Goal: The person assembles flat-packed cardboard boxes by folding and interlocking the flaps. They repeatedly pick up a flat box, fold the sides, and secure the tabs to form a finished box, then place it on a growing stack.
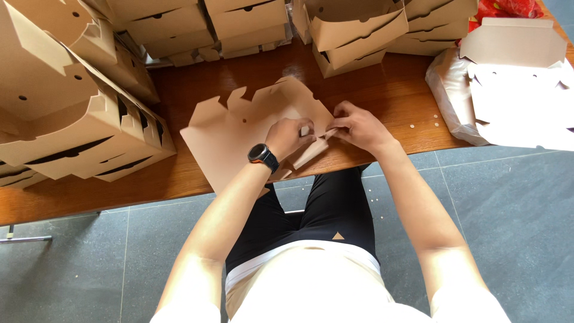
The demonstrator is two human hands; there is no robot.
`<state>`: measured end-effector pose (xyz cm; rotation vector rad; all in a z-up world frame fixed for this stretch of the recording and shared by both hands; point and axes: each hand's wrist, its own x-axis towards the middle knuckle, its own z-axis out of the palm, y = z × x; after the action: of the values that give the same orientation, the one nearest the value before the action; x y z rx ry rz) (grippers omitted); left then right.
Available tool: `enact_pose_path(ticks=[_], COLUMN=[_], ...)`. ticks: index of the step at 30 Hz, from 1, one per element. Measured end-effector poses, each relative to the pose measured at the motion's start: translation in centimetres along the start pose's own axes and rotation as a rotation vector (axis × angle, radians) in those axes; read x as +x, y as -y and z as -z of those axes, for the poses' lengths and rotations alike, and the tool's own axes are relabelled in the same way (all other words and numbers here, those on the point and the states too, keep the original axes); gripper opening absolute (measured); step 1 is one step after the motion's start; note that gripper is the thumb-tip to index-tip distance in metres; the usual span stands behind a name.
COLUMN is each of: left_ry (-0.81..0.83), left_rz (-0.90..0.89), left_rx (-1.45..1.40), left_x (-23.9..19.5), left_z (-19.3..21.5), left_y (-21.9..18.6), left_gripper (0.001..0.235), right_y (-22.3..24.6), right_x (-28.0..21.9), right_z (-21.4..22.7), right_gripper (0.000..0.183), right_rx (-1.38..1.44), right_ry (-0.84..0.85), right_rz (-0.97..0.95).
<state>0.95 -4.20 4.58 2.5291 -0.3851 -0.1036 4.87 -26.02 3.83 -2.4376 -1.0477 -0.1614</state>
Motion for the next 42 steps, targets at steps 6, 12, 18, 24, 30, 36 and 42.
enact_pose_path(ticks=[6, 12, 18, 24, 30, 36, 42], left_ry=[-0.054, -0.021, 0.042, 0.045, 0.056, 0.033, -0.034], left_rz=[-0.192, -0.3, -0.343, -0.385, -0.419, -0.428, -0.39], left_rx=[0.094, 0.06, 0.237, 0.33, 0.367, 0.448, 0.443], left_x=[0.3, 0.3, -0.1, -0.1, -0.2, -0.6, -1.9], left_z=[-1.7, -1.3, -1.0, -0.9, -1.1, -1.9, -1.6], left_y=[1.9, 1.6, 0.7, 0.5, 0.5, 0.2, -1.1], left_gripper=[0.028, 0.028, 0.025, 0.027, 0.027, 0.028, 0.05], right_y=[-3.5, -2.4, -1.7, -3.6, -5.6, -3.6, -3.4], right_x=[0.2, 1.9, 1.8, 0.8, 0.8, 0.3, -0.3], right_z=[-3.3, -2.8, -2.0, -2.4, -2.5, -1.0, -3.0], right_gripper=[0.015, 0.027, 0.046, 0.046, 0.052, 0.039, 0.028], right_rx=[0.111, 0.055, 0.032, 0.2, 0.154, 0.212, 0.486], right_ry=[-0.008, 0.081, -0.014, -0.036, -0.005, -0.01, -0.154], right_rz=[-0.099, -0.303, -0.332, -0.241, -0.165, -0.123, -0.137])
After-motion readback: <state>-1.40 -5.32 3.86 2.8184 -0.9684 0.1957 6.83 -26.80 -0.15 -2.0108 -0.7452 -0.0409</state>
